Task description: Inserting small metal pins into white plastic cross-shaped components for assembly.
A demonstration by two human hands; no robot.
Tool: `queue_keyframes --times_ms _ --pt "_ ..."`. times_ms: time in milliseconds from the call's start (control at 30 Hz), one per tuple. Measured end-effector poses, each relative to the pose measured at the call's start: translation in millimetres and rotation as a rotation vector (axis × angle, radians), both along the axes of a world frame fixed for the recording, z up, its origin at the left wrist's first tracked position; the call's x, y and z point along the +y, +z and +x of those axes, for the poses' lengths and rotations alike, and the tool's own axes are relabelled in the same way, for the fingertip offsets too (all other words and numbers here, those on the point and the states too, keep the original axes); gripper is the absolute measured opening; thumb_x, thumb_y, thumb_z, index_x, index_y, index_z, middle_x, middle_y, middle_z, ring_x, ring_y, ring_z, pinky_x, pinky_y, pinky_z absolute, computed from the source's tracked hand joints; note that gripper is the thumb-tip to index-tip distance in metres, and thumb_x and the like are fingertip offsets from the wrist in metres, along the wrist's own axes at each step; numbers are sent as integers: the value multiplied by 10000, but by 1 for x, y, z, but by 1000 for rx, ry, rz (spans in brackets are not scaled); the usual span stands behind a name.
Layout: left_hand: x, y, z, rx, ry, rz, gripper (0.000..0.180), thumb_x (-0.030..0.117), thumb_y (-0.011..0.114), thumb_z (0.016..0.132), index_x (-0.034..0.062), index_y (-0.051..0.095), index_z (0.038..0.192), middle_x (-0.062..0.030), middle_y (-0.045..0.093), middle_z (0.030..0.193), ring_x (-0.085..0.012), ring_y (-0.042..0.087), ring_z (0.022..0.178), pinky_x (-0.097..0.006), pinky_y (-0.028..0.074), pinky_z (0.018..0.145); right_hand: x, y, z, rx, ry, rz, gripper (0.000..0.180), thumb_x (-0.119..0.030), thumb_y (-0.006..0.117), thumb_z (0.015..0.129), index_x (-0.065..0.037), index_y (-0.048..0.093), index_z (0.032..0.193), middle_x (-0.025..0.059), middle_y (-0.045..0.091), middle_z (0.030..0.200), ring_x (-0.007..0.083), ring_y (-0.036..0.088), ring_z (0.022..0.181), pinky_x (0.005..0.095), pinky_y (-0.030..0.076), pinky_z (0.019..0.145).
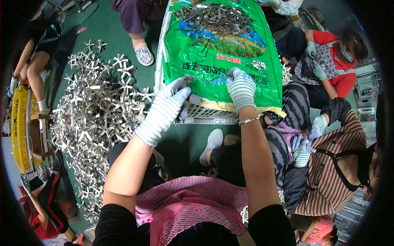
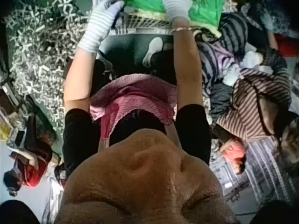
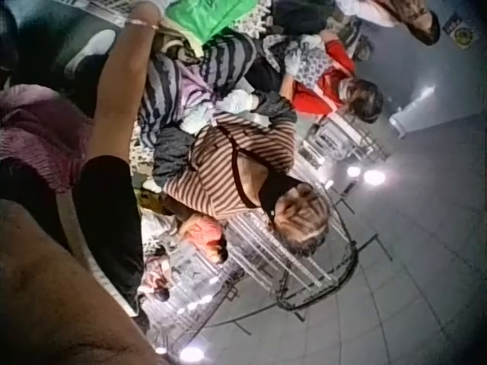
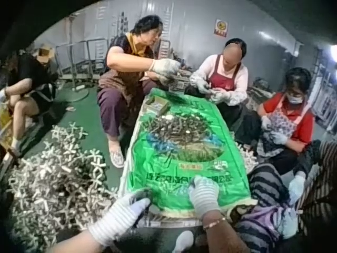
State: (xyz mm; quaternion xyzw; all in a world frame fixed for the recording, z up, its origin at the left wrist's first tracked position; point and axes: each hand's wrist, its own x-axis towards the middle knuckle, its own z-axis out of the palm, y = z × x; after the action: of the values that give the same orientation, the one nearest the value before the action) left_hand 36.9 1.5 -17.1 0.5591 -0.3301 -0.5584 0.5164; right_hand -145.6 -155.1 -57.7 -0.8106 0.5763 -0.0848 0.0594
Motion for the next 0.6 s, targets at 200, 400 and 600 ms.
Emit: queue_keyframes --times_ms 200,400,600 --pt "2 -3 3 -3 1 2 396 188 500 934 22 479 1293 -22 622 775 -31 444 454 -185 358 413 -5 10 -10 -309 -37 204 273 -103 664 757 -51 620 1021 93 678 813 183 642 744 317 503 702" --pt "1 3 0 67 -84 0 438 127 494 903 -44 425 1301 -84 672 940 -75 516 514 -216 426 441 27 35 -13 -976 141 361 320 -29 664 766 -2 571 1071 47 634 846 92 574 746 226 482 684" --pt "-3 -9 -2 105 -41 5 300 149 483 933 -23 518 1175 -80 683 896 -83 555 479 -212 441 419 65 46 20 -1267 297 642 335 38 656 768 11 557 1087 33 607 867 71 564 787 218 489 722"
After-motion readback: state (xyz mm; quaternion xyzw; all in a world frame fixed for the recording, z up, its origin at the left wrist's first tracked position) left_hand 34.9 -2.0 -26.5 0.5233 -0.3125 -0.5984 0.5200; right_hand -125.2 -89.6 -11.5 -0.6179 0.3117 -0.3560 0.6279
